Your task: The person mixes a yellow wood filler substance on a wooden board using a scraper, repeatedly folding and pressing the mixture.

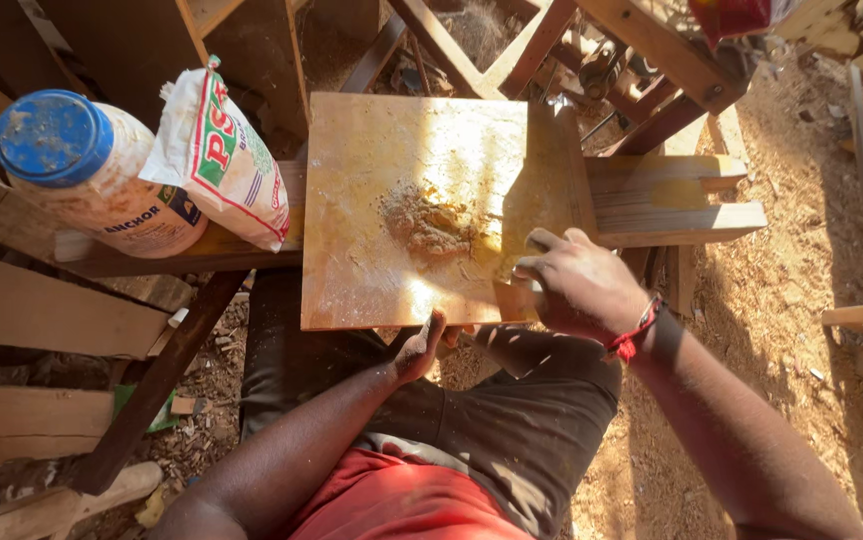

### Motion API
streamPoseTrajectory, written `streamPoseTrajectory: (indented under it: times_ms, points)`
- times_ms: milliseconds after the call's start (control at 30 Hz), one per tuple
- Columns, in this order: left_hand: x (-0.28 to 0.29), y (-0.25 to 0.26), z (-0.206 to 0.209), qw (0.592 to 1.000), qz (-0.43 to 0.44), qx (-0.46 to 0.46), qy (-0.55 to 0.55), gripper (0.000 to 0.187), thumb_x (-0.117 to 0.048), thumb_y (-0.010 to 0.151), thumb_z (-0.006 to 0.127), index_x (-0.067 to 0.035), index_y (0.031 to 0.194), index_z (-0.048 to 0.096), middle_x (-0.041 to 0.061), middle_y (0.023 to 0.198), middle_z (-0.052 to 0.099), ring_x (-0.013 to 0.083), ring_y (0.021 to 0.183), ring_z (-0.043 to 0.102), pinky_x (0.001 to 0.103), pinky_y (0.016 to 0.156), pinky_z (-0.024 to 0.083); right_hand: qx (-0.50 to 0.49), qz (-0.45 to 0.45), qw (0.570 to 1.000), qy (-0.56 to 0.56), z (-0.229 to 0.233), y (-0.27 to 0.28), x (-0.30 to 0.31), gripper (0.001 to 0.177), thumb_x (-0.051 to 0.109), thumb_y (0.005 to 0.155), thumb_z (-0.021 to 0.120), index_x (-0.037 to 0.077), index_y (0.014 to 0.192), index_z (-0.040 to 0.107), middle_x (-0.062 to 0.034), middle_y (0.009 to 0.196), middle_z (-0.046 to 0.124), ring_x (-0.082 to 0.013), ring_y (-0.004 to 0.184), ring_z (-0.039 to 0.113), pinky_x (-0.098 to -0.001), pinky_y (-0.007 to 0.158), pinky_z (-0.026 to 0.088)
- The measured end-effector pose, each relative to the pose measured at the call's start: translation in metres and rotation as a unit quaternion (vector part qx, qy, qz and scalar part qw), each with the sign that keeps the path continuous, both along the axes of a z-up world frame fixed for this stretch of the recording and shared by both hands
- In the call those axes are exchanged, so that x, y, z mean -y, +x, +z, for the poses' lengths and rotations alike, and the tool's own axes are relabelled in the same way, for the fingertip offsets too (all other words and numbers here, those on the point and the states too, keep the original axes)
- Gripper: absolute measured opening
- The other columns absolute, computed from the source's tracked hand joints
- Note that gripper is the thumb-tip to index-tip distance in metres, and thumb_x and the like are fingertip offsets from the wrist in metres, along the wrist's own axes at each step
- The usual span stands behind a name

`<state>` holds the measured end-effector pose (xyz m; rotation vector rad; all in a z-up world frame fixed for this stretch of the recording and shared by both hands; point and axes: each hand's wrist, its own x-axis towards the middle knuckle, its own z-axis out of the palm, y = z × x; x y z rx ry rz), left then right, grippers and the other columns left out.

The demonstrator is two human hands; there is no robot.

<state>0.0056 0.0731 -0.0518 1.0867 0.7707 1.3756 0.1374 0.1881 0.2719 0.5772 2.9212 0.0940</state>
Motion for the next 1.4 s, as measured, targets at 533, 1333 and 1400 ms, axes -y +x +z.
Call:
streamPoseTrajectory:
  times_ms: [533, 1333, 1400]
  points:
    - [0.006, 0.000, -0.016, 0.997, -0.011, -0.002, -0.077, 0.064, -0.062, 0.109, 0.024, -0.007, 0.107, 0.057, 0.001, 0.087, 0.044, 0.0148, 0.082, 0.043, 0.031, 0.083, 0.041, 0.123, 0.014, 0.991, 0.046, -0.029, -0.096, -0.051, 0.042, 0.017, 0.081, 0.057, 0.023, 0.119, 0.074, -0.0016, 0.133, 0.066, -0.0136, 0.120, 0.062, -0.0346, 0.104, 0.045]
    - [0.003, 0.009, -0.012, 0.995, -0.039, 0.076, -0.045, 0.059, -0.061, 0.108, 0.030, -0.009, 0.104, 0.057, -0.002, 0.080, 0.036, 0.0123, 0.075, 0.033, 0.029, 0.070, 0.031, 0.006, 0.025, 0.995, -0.098, 0.034, -0.055, -0.014, 0.046, 0.014, 0.076, 0.068, 0.017, 0.122, 0.073, -0.0065, 0.124, 0.070, -0.0265, 0.113, 0.065, -0.0393, 0.099, 0.050]
    - [0.002, 0.011, -0.020, 0.997, -0.039, 0.056, -0.047, 0.060, -0.061, 0.110, 0.029, -0.008, 0.105, 0.056, -0.001, 0.082, 0.036, 0.0125, 0.076, 0.033, 0.029, 0.071, 0.031, 0.070, -0.013, 0.994, -0.087, 0.046, -0.055, -0.012, 0.040, 0.016, 0.077, 0.068, 0.021, 0.116, 0.075, -0.0051, 0.120, 0.072, -0.0262, 0.110, 0.067, -0.0399, 0.096, 0.052]
